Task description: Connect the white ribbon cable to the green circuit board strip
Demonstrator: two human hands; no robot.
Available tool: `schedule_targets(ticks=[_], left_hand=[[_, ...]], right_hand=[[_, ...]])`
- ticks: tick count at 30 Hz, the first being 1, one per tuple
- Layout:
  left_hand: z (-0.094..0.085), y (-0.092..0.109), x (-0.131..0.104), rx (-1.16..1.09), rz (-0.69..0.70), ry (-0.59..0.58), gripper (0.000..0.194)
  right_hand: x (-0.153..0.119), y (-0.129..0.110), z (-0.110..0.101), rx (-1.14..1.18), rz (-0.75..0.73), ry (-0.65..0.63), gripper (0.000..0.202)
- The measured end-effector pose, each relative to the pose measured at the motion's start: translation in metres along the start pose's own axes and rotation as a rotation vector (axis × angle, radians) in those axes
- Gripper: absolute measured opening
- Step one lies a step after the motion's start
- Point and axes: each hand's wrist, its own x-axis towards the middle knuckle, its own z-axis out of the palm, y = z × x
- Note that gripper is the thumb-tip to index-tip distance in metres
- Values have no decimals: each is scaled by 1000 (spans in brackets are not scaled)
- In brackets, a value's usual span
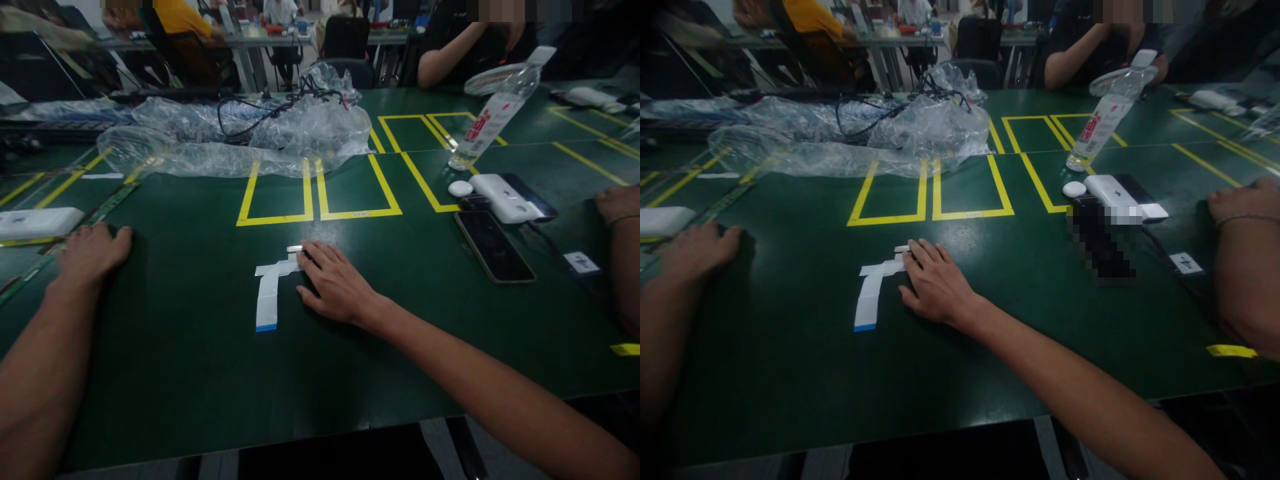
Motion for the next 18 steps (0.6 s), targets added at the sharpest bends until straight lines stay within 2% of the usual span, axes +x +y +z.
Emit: schedule_targets(ticks=[2, 3, 6, 10, 15, 18], left_hand=[[-3, 5, 1, 45, -222, -3, 98], [-5, 11, 2, 71, -253, -7, 95], [-6, 41, 0, 143, -37, 32, 81], [0, 107, -17, 168, 286, 65, 78], [16, 197, -70, 115, 688, 87, 71], [22, 231, -101, 59, 871, 88, 67]], right_hand=[[0, 1, 0, 10, -2, -28, 69], [0, 1, 0, 15, -2, -42, 68], [0, 2, -2, 18, -8, -65, 66], [-1, 3, -2, 9, -28, -67, 66], [-1, 3, 1, -5, -29, -48, 64], [-1, 2, 2, -26, -25, -35, 64]])
